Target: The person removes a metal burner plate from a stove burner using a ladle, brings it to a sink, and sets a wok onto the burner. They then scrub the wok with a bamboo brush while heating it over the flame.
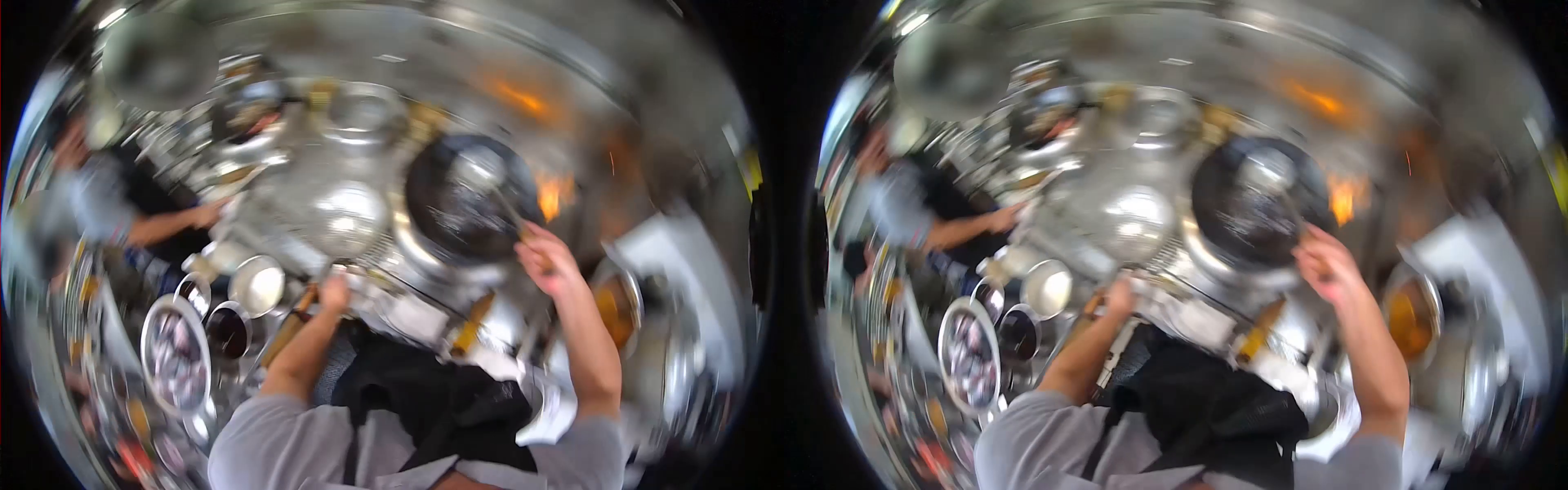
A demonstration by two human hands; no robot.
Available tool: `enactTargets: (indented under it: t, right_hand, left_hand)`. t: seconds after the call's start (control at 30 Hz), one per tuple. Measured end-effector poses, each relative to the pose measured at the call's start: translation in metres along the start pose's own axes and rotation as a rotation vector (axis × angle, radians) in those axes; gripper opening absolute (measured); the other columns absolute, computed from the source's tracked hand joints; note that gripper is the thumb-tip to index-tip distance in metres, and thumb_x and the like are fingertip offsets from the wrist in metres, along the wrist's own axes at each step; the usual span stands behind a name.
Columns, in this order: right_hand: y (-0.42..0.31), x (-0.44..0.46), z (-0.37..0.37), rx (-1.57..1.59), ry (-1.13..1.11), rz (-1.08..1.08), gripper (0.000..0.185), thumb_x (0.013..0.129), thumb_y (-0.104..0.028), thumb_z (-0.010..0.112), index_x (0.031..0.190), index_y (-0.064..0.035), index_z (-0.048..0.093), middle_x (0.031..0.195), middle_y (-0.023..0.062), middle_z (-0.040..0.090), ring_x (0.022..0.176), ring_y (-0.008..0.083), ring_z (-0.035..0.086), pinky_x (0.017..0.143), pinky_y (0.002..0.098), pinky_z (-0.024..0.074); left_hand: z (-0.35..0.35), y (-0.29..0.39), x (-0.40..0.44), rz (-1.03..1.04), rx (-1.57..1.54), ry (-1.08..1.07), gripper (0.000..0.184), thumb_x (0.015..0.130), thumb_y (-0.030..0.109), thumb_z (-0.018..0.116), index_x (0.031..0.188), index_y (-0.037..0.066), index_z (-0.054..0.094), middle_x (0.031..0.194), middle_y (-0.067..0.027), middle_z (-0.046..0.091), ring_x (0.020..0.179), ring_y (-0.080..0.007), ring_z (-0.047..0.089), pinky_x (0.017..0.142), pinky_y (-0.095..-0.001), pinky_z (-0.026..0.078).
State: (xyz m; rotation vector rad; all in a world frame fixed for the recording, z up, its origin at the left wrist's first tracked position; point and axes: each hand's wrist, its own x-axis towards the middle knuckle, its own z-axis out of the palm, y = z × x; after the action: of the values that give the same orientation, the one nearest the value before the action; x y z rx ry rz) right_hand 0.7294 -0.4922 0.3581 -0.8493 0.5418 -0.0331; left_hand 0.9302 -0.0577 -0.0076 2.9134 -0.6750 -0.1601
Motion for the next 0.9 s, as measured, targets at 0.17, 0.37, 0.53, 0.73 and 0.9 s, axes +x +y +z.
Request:
enactTargets:
  t: [0.17, 0.37, 0.53, 0.73, 0.9]
  right_hand:
    - [0.071, -0.072, -0.129, -1.4, 0.215, -0.661, 0.088, 0.079, -0.003, 0.055, 0.156, -0.0113, 0.014, 0.134, 0.0223, 0.053, 0.118, 0.0305, 0.057, 0.094, 0.038, 0.0481]
    - [0.175, -0.146, -0.162, -0.902, 0.519, -0.376, 0.09, 0.082, 0.004, 0.047, 0.157, -0.0183, 0.003, 0.156, 0.0239, 0.025, 0.142, 0.0373, 0.032, 0.113, 0.0347, 0.0302]
    - [0.289, -0.154, -0.184, -0.972, 0.705, -0.247, 0.088, 0.08, 0.0, 0.049, 0.156, -0.0146, 0.007, 0.118, 0.0341, 0.057, 0.104, 0.0506, 0.058, 0.091, 0.0541, 0.0441]
    - [0.366, -0.14, -0.207, -1.269, 0.562, 0.24, 0.104, 0.088, -0.022, 0.067, 0.154, -0.0205, -0.013, 0.113, 0.0346, 0.056, 0.098, 0.0522, 0.06, 0.082, 0.0555, 0.0487]
    - [0.221, -0.124, -0.152, -1.51, 0.259, 0.294, 0.083, 0.092, -0.046, 0.059, 0.156, -0.0286, 0.01, 0.118, 0.0361, 0.055, 0.107, 0.0487, 0.059, 0.091, 0.0508, 0.048]
  left_hand:
    - [-0.166, 0.027, 0.004, -0.122, -1.245, 0.077, 0.049, 0.082, 0.008, 0.073, 0.126, -0.001, 0.055, 0.113, -0.0146, 0.066, 0.096, -0.0267, 0.065, 0.084, -0.0408, 0.053]
    - [-0.304, 0.062, 0.006, -0.084, -1.797, 0.174, 0.056, 0.101, 0.039, 0.047, 0.141, 0.001, 0.039, 0.127, -0.0161, 0.057, 0.108, -0.0246, 0.059, 0.091, -0.0357, 0.049]
    - [-0.225, 0.123, 0.029, -0.347, -1.797, -0.31, 0.036, 0.097, 0.034, 0.054, 0.123, 0.009, 0.056, 0.102, -0.0064, 0.066, 0.087, -0.0213, 0.064, 0.075, -0.0377, 0.053]
    - [-0.168, 0.212, 0.025, -0.533, -1.831, -0.626, 0.053, 0.104, 0.049, 0.031, 0.128, 0.006, 0.051, 0.116, -0.0125, 0.061, 0.106, -0.0302, 0.059, 0.095, -0.05, 0.046]
    - [-0.145, 0.249, 0.05, -0.476, -1.859, -0.621, 0.049, 0.101, 0.053, 0.037, 0.129, 0.013, 0.048, 0.122, -0.0086, 0.056, 0.114, -0.0316, 0.054, 0.097, -0.0626, 0.042]
